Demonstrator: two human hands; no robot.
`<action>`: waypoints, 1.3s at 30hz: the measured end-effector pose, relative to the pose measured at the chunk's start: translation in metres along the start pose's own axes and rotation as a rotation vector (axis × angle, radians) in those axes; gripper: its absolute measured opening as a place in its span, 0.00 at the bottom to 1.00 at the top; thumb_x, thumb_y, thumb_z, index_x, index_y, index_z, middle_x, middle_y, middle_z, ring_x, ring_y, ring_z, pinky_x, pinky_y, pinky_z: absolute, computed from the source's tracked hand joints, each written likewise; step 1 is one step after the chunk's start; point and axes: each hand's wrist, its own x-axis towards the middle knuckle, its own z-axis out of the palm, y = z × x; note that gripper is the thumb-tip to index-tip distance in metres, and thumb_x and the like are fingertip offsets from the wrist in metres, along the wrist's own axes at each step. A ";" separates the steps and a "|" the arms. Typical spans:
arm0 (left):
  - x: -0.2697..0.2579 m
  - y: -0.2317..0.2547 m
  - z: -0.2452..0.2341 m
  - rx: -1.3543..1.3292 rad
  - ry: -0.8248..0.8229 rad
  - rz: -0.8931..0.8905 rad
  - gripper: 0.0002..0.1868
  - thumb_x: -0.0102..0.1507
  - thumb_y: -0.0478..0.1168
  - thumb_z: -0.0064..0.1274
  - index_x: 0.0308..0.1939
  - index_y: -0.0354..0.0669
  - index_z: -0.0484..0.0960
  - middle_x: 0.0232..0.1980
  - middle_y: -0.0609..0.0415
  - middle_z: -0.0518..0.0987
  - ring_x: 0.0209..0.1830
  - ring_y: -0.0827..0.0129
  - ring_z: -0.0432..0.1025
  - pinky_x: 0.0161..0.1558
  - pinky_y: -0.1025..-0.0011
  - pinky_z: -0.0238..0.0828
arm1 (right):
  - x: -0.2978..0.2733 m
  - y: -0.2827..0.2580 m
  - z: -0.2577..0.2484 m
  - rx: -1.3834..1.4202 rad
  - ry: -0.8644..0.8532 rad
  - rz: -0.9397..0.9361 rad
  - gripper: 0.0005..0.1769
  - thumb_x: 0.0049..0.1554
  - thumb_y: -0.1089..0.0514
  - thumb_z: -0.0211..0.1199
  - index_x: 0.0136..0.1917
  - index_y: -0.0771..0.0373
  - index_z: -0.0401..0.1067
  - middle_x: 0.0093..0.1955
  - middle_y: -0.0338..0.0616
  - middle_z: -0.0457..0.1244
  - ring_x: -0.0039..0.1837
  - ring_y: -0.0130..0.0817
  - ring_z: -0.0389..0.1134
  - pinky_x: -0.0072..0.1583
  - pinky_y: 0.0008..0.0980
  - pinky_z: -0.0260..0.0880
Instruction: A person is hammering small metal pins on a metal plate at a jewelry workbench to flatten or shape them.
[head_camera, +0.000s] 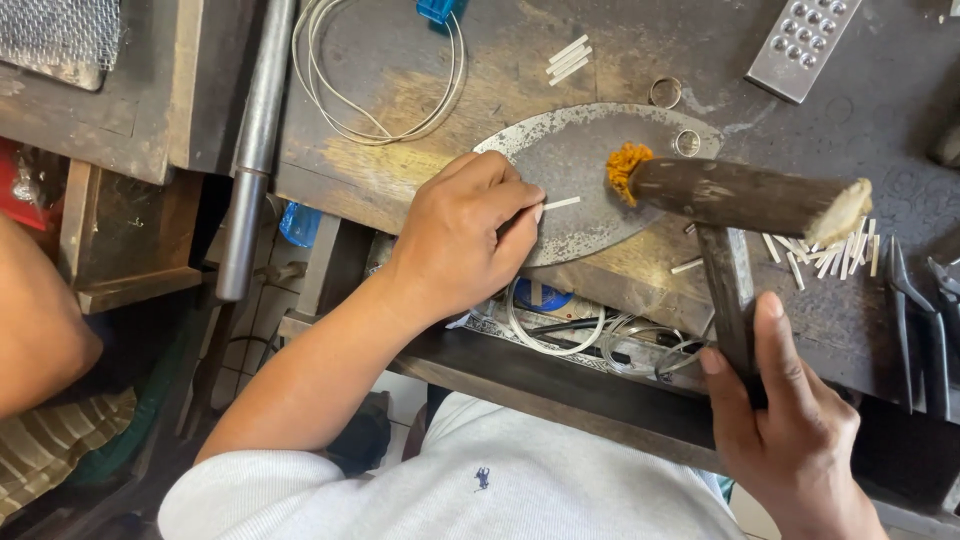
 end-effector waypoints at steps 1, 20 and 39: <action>0.000 -0.001 -0.001 -0.001 0.000 -0.002 0.04 0.56 0.30 0.47 0.32 0.33 0.77 0.27 0.49 0.68 0.26 0.61 0.64 0.26 0.68 0.62 | 0.000 -0.002 0.000 0.000 -0.003 0.000 0.31 0.53 0.64 0.63 0.66 0.75 0.57 0.39 0.55 0.63 0.32 0.32 0.59 0.35 0.31 0.59; 0.008 -0.005 -0.017 -0.058 0.214 -0.001 0.03 0.56 0.28 0.48 0.32 0.33 0.76 0.28 0.50 0.72 0.25 0.66 0.66 0.27 0.74 0.62 | 0.028 -0.025 0.012 0.118 -0.124 -0.120 0.28 0.51 0.62 0.56 0.63 0.69 0.54 0.47 0.53 0.62 0.35 0.36 0.63 0.34 0.30 0.63; -0.013 0.031 -0.005 0.265 0.013 0.396 0.02 0.58 0.30 0.48 0.31 0.32 0.73 0.30 0.46 0.72 0.28 0.60 0.65 0.28 0.71 0.62 | 0.033 0.009 -0.019 0.783 0.148 0.473 0.34 0.51 0.68 0.47 0.70 0.73 0.45 0.29 0.53 0.56 0.22 0.32 0.53 0.30 0.24 0.59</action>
